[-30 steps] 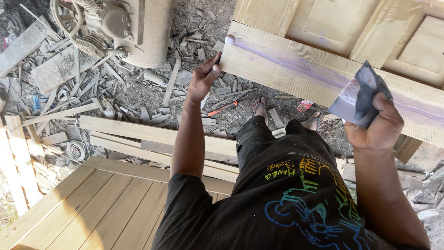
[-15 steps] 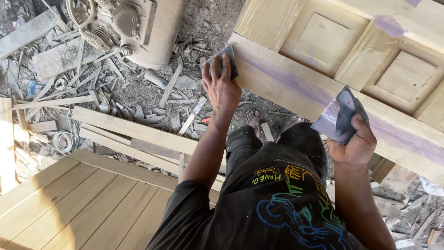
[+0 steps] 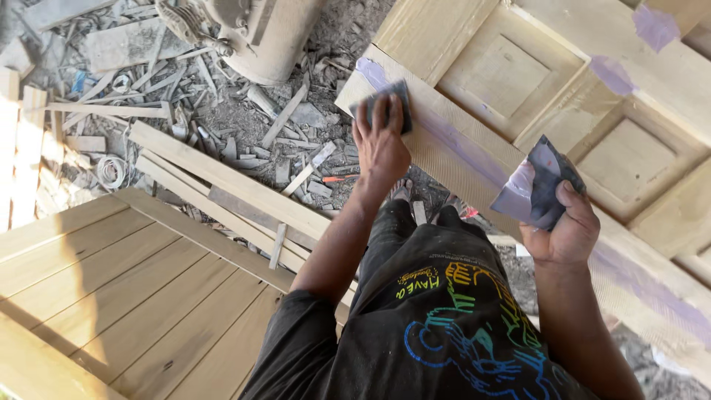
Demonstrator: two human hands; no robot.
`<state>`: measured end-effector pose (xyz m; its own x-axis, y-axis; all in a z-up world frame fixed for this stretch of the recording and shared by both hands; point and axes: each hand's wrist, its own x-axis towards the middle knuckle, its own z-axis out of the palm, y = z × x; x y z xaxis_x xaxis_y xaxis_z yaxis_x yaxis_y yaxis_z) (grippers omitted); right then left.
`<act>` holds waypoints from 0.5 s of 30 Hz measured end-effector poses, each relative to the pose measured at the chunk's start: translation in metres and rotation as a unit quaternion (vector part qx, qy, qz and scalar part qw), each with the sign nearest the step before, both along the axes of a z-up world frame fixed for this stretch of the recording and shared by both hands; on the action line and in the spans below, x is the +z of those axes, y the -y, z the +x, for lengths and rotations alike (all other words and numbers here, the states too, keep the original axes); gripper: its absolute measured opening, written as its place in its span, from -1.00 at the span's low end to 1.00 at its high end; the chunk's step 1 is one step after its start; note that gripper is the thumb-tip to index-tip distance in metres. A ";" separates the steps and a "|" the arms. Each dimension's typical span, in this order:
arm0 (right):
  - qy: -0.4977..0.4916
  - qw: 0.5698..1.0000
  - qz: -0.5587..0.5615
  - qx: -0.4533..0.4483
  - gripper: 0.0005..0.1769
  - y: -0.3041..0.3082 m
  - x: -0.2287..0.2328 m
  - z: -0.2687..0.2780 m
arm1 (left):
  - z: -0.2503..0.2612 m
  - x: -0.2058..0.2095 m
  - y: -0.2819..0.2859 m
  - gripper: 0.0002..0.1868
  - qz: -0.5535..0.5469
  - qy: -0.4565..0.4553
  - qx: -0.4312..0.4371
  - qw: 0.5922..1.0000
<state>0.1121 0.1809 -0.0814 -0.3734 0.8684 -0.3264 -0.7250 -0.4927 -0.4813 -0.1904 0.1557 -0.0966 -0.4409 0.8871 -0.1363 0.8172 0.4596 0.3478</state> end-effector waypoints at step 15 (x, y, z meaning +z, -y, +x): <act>-0.019 1.000 0.020 -0.007 -0.41 -0.006 -0.011 -0.017 | -0.151 0.022 0.009 -0.44 0.166 0.037 -0.154 0.973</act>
<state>0.0947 0.1866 -0.0924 -0.3718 0.8858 -0.2777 -0.7501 -0.4629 -0.4723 -0.3416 0.1465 -0.0745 -0.1465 0.9764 0.1588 0.8657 0.0488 0.4982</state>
